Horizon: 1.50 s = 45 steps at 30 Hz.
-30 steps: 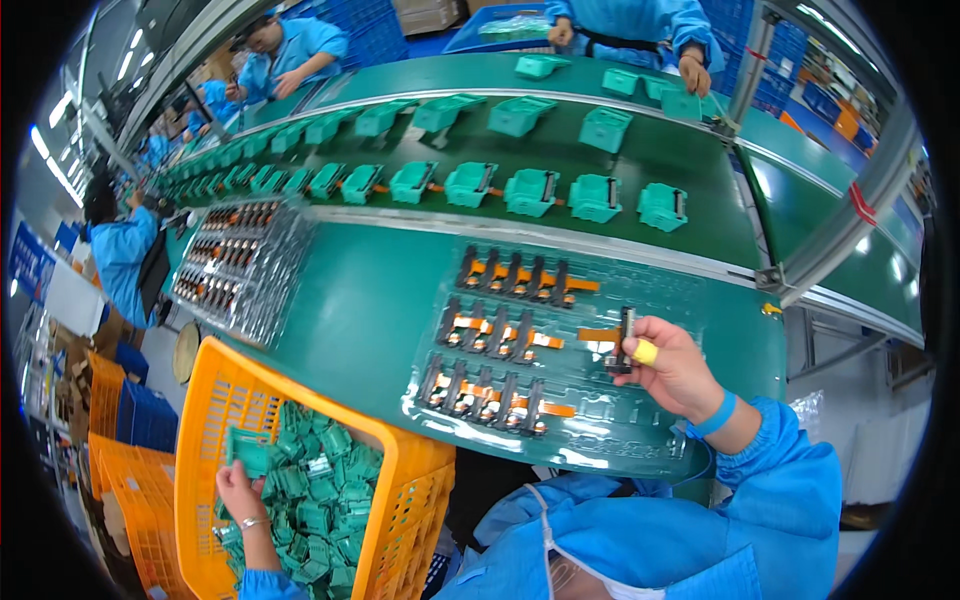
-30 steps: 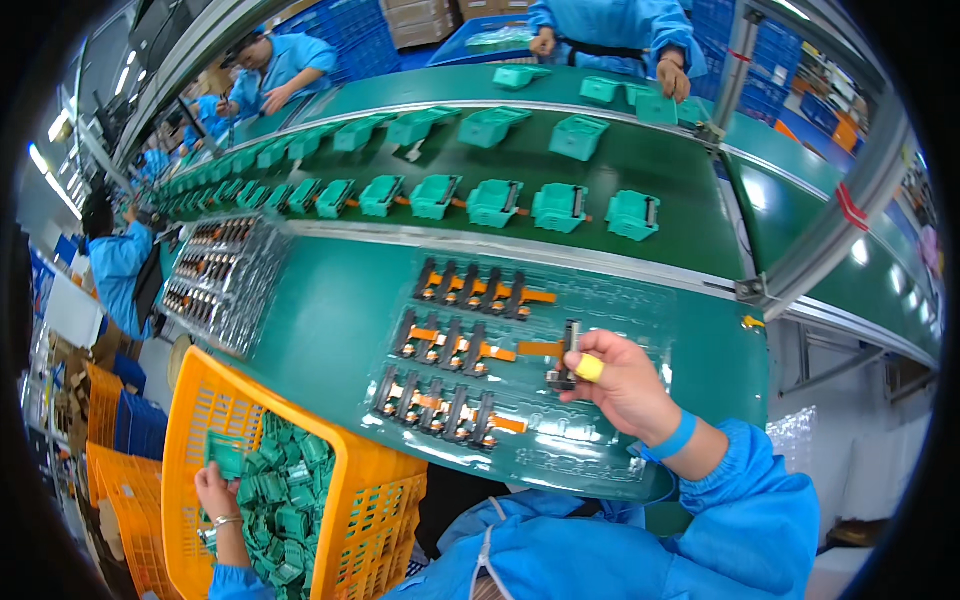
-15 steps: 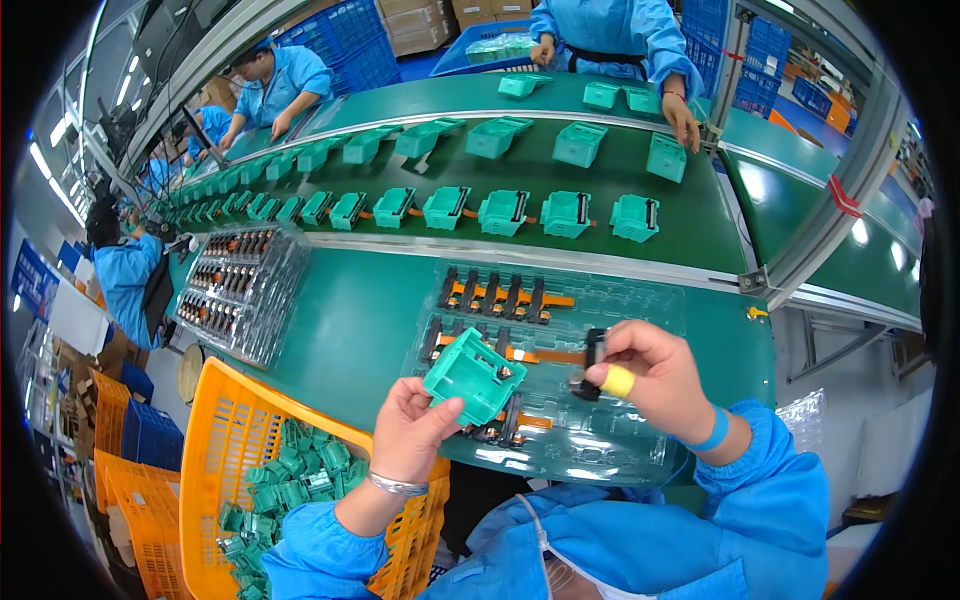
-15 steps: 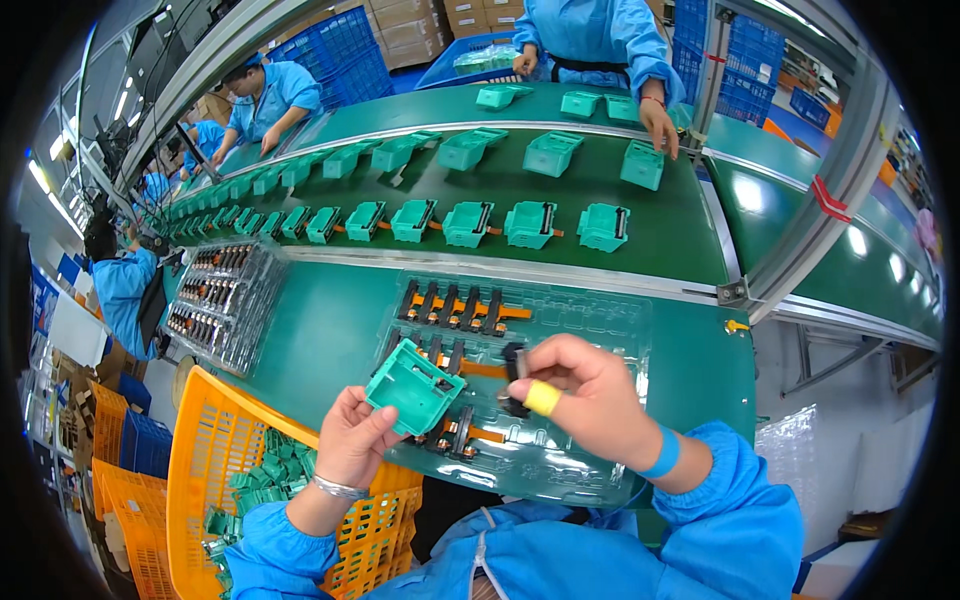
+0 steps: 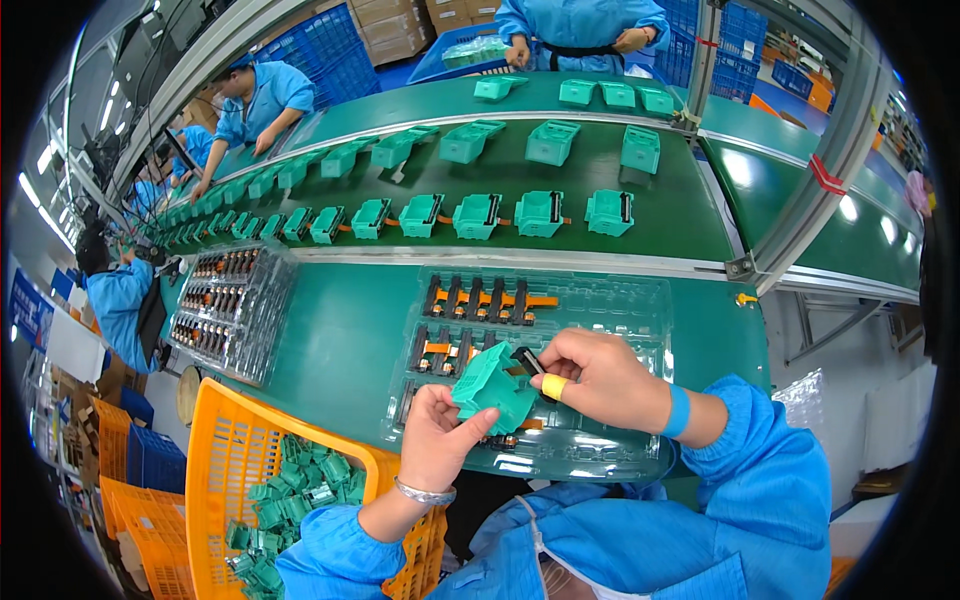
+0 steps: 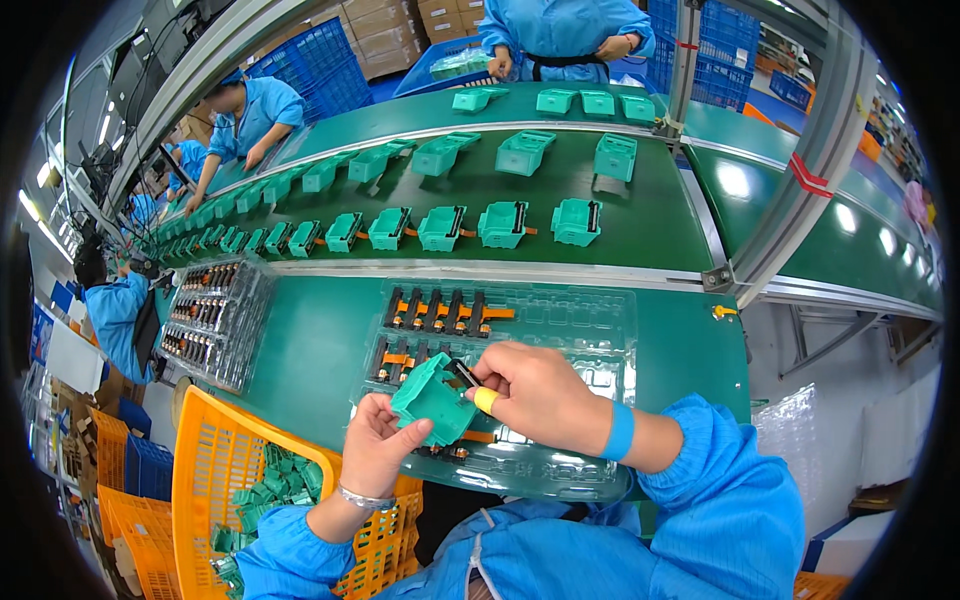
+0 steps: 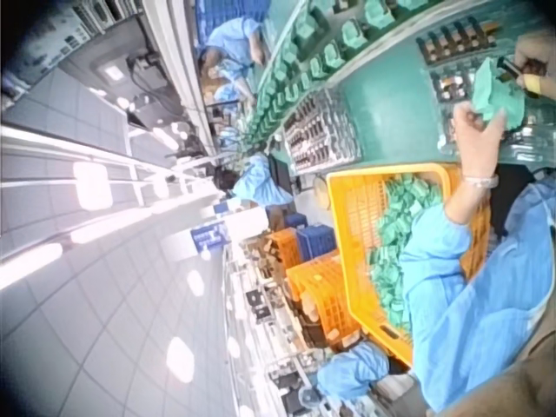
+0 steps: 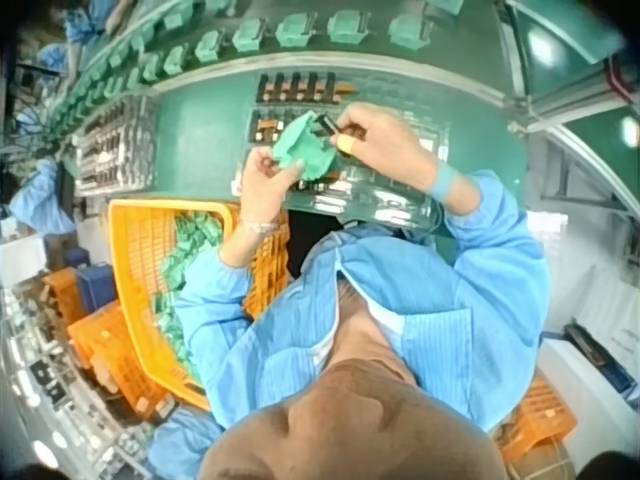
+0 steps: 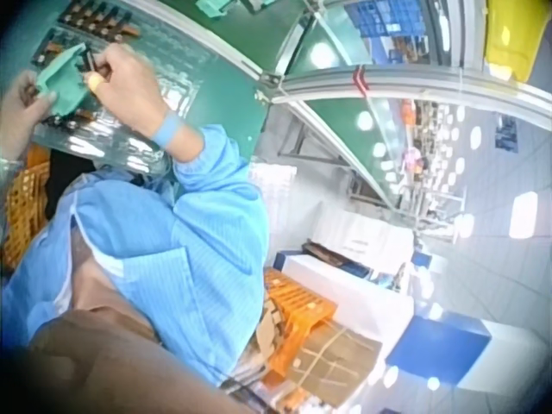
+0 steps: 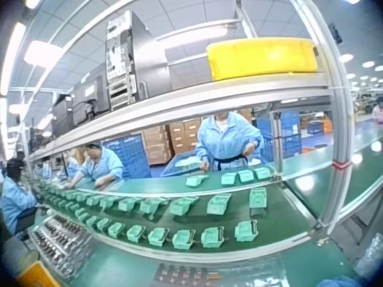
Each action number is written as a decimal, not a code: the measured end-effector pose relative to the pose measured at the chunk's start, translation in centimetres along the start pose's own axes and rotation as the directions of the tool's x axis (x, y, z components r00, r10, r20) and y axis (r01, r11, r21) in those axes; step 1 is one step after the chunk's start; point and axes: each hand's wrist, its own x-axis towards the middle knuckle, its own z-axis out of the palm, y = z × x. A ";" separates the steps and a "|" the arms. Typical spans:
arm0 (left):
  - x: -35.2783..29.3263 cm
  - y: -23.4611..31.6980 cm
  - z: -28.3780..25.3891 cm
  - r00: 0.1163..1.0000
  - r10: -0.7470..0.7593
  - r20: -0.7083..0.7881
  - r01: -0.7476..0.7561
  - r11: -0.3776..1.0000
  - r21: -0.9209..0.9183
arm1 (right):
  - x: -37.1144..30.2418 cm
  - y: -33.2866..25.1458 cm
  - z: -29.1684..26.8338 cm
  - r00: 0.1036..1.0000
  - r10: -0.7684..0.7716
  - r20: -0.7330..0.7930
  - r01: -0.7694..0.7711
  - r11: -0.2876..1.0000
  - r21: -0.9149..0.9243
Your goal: The person assembles electronic components into green plastic housings by hand, taking circuit boards from a yellow bin and inserting them into the housings.
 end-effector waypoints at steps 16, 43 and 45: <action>-1.3 0.8 0.1 0.999 0.030 0.019 -0.032 0.995 0.092 | -0.3 1.2 0.0 0.964 0.097 0.247 -0.138 0.978 0.153; -1.9 2.9 -0.8 0.985 0.161 0.070 -0.167 0.980 0.104 | 1.2 13.1 -17.7 0.731 0.411 -0.544 -0.342 0.911 0.229; -2.4 2.9 -2.0 0.988 0.157 0.000 -0.156 0.983 0.097 | 1.9 16.5 -19.9 0.664 0.504 -0.553 -0.426 0.862 0.274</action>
